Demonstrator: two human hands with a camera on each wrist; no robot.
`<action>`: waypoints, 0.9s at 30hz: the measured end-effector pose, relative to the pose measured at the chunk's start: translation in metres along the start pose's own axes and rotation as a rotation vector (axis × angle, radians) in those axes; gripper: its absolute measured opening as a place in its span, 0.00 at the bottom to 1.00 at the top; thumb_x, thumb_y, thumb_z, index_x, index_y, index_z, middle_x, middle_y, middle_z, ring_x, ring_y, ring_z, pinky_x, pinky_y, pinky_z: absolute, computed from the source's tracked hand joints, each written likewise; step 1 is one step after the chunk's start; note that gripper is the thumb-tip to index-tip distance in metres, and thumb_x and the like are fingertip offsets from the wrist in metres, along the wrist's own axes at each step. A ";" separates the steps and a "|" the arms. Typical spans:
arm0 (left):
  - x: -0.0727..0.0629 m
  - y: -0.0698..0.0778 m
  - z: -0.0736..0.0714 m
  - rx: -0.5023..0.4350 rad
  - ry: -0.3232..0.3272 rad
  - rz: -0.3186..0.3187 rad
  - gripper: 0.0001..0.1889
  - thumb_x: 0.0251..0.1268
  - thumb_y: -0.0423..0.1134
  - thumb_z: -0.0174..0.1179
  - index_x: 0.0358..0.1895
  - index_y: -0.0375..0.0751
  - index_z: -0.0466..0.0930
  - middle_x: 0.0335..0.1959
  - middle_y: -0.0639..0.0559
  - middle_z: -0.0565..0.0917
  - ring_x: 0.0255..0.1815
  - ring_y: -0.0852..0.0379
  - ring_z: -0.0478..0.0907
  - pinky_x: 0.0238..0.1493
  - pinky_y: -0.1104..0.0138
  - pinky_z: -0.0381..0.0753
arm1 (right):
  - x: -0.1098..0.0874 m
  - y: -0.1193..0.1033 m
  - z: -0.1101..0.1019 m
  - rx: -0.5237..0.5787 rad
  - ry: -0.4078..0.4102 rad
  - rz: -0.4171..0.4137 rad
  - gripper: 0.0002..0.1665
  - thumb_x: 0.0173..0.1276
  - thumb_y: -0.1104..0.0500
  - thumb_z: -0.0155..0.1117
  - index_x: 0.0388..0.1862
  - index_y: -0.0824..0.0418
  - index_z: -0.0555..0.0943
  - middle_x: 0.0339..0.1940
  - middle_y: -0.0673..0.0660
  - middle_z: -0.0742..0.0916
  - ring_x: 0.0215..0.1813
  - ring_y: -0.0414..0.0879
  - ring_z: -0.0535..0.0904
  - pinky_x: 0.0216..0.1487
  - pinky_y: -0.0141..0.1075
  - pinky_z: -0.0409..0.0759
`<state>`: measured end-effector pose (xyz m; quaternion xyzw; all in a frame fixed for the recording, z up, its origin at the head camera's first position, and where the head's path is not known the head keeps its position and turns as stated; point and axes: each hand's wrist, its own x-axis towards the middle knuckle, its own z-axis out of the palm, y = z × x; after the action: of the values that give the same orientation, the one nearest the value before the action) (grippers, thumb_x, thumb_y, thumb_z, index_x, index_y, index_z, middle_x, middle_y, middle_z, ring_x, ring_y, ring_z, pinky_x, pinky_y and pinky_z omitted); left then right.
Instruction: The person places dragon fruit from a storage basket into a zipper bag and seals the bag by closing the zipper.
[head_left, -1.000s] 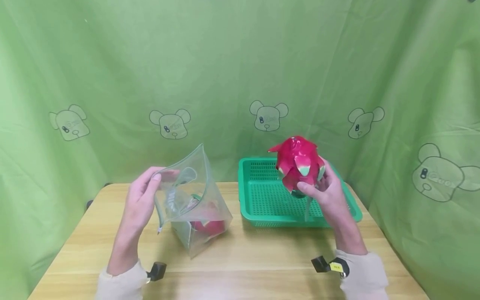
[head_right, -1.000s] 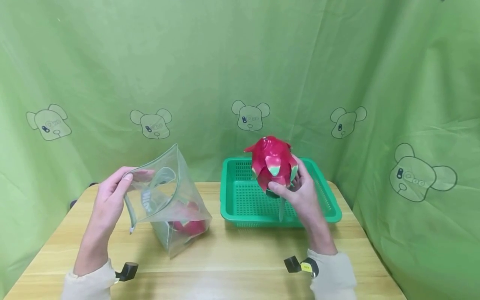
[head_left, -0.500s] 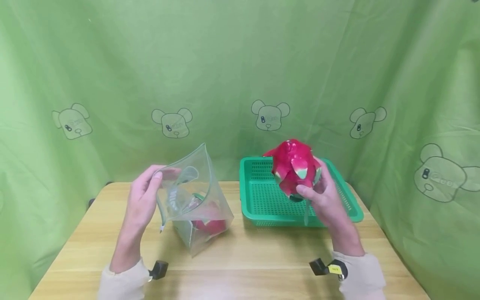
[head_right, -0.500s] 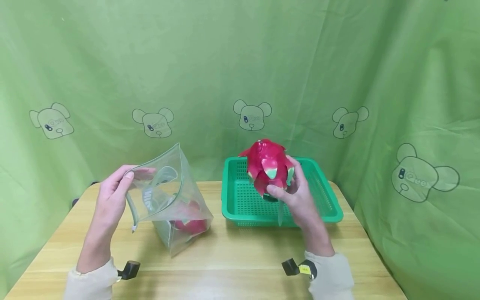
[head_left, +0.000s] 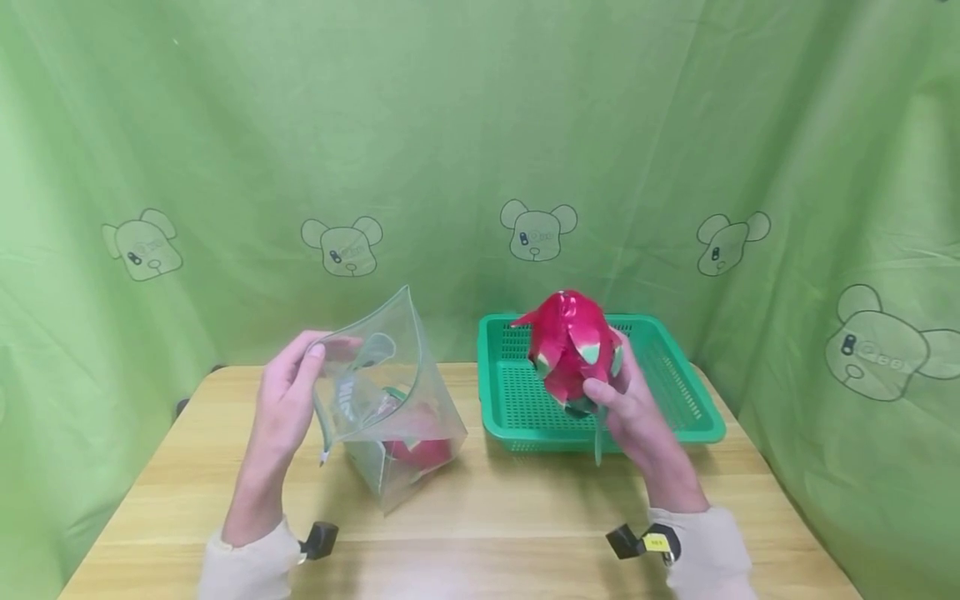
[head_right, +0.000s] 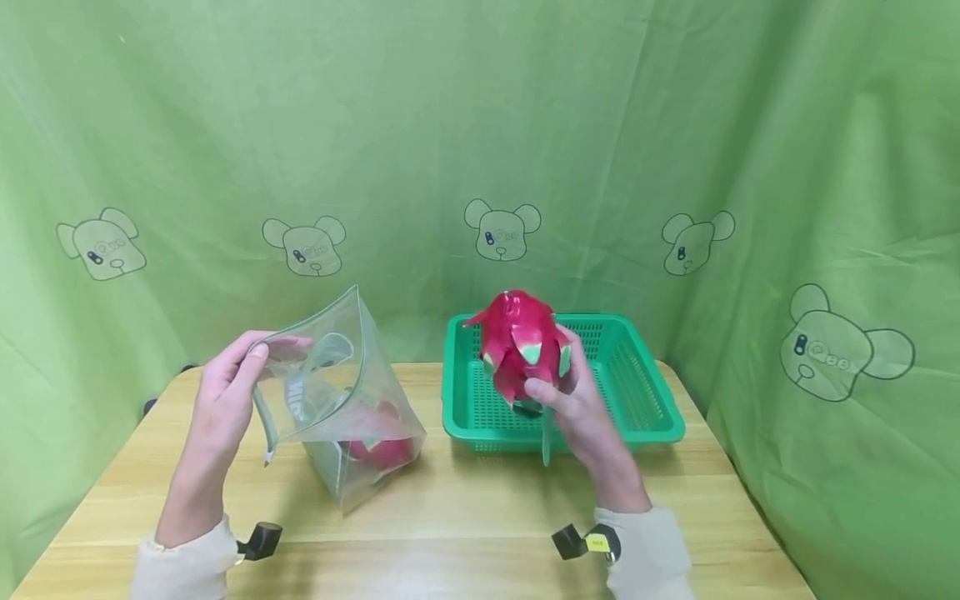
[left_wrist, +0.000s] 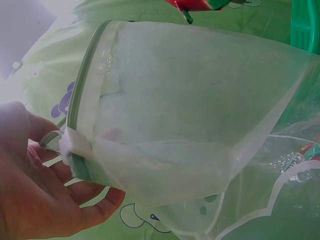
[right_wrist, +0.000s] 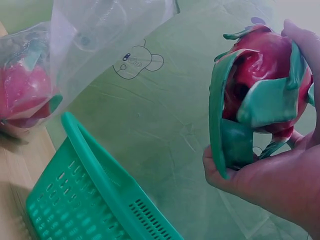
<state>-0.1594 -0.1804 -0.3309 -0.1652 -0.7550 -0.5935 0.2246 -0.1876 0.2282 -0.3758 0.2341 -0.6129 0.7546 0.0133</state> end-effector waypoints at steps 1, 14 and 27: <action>0.000 0.000 0.000 -0.003 0.001 0.001 0.17 0.85 0.36 0.42 0.52 0.33 0.82 0.50 0.43 0.88 0.52 0.55 0.84 0.57 0.66 0.79 | 0.000 0.000 0.001 0.008 0.003 0.013 0.43 0.69 0.64 0.59 0.78 0.49 0.54 0.73 0.62 0.69 0.70 0.57 0.71 0.58 0.45 0.83; -0.001 0.000 0.001 -0.016 0.002 0.004 0.17 0.85 0.36 0.42 0.52 0.32 0.82 0.50 0.42 0.88 0.53 0.54 0.83 0.58 0.66 0.78 | -0.003 0.008 0.008 0.187 -0.023 0.048 0.48 0.71 0.51 0.64 0.82 0.44 0.50 0.73 0.61 0.67 0.69 0.55 0.68 0.58 0.46 0.79; 0.000 0.000 0.002 -0.018 0.005 -0.003 0.17 0.85 0.36 0.42 0.53 0.31 0.82 0.50 0.41 0.87 0.52 0.53 0.83 0.58 0.67 0.79 | -0.006 0.012 0.016 0.218 -0.049 0.003 0.38 0.76 0.35 0.53 0.77 0.49 0.60 0.57 0.53 0.80 0.49 0.43 0.78 0.41 0.32 0.78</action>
<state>-0.1595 -0.1789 -0.3319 -0.1646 -0.7494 -0.6008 0.2242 -0.1805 0.2116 -0.3866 0.2518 -0.5277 0.8108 -0.0284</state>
